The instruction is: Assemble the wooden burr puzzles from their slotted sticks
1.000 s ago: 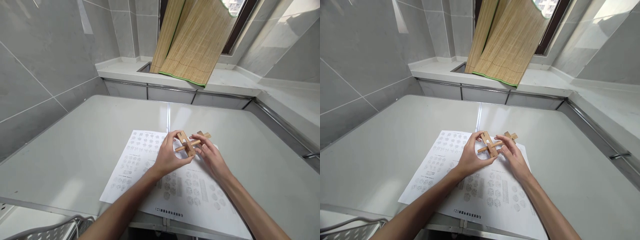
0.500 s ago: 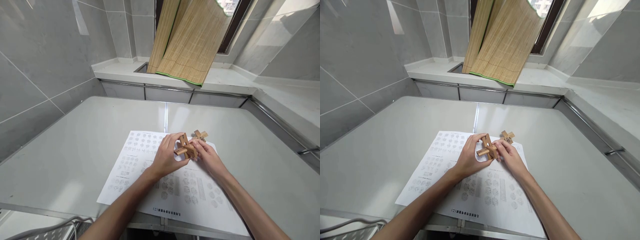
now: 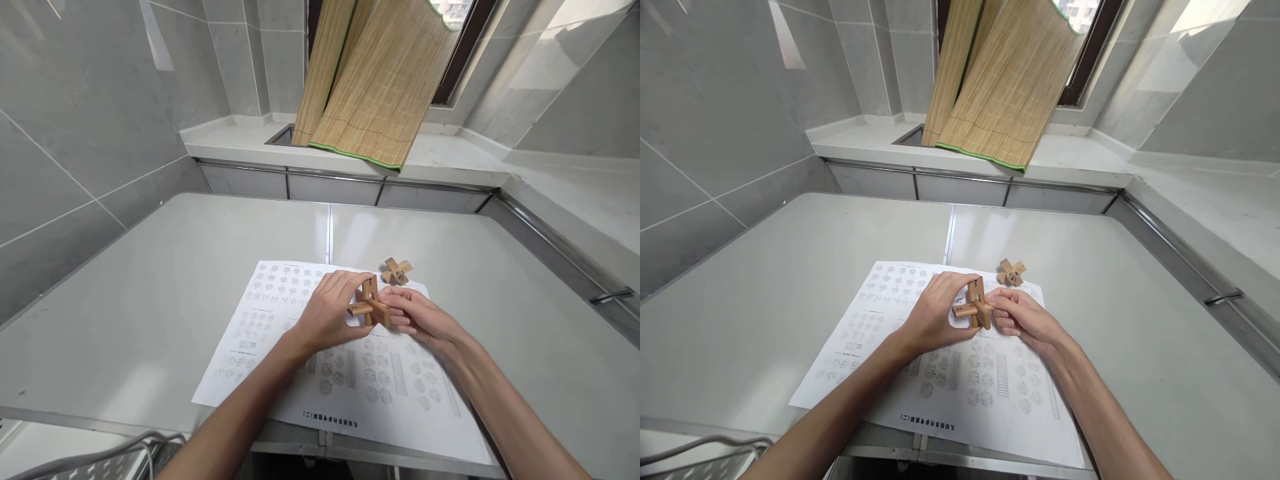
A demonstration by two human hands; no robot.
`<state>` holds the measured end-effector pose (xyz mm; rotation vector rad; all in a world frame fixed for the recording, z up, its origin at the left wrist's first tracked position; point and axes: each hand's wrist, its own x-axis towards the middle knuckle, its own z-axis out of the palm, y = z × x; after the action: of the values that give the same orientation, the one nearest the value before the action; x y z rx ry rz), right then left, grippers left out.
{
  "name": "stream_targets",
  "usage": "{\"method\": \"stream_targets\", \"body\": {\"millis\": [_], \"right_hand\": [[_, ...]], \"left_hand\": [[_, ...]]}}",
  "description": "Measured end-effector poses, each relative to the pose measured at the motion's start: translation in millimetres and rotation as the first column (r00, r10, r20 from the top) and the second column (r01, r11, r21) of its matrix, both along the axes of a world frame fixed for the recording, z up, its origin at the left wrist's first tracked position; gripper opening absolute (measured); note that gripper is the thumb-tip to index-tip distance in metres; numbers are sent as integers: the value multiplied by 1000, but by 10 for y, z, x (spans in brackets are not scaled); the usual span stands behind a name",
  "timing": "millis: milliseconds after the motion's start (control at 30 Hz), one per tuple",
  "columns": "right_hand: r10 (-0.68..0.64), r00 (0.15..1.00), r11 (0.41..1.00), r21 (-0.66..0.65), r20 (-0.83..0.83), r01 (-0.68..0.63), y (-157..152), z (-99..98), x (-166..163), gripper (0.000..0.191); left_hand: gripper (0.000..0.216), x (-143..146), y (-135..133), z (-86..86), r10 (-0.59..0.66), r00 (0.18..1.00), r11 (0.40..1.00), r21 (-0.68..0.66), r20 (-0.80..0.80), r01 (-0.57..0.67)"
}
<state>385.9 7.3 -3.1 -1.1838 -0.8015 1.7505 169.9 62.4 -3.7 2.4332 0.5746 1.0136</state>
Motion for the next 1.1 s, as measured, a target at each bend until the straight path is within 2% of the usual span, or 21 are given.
{"method": "stream_targets", "body": {"millis": [100,200,300,433,533,600,700,800,933,1100], "right_hand": [[19,999,1000,5,-50,-18,-3,-7,-8,42],[-31,991,999,40,-130,37,-4,-14,-25,38],[-104,980,990,79,-168,119,-2,-21,-42,37],[-153,976,977,124,-152,173,-1,-37,-91,34],[-135,978,979,129,-158,156,-5,-54,-152,30],[-116,979,982,126,-168,138,-11,-60,-190,31],[-93,987,980,164,-132,114,-25,-58,-222,32],[-94,995,958,276,29,83,-31,-56,-229,32],[-235,944,898,423,233,119,-21,-53,-232,37],[-309,921,886,423,238,188,-14,-69,-238,40]], "left_hand": [[71,-17,1,11,-25,1000,996,-84,7,25],[88,-13,-6,-29,20,999,963,-270,46,-6],[101,-2,-19,-80,13,995,880,-473,96,34],[109,15,-42,-106,-28,986,733,-668,162,131],[104,36,-62,-87,14,984,639,-758,178,128],[94,51,-74,-66,29,982,608,-783,187,131],[87,65,-82,-47,61,978,608,-785,198,121],[83,62,-76,-47,98,974,634,-768,203,96],[80,50,-70,-44,84,982,671,-738,171,71],[81,50,-60,-53,87,981,637,-767,172,78]]}}
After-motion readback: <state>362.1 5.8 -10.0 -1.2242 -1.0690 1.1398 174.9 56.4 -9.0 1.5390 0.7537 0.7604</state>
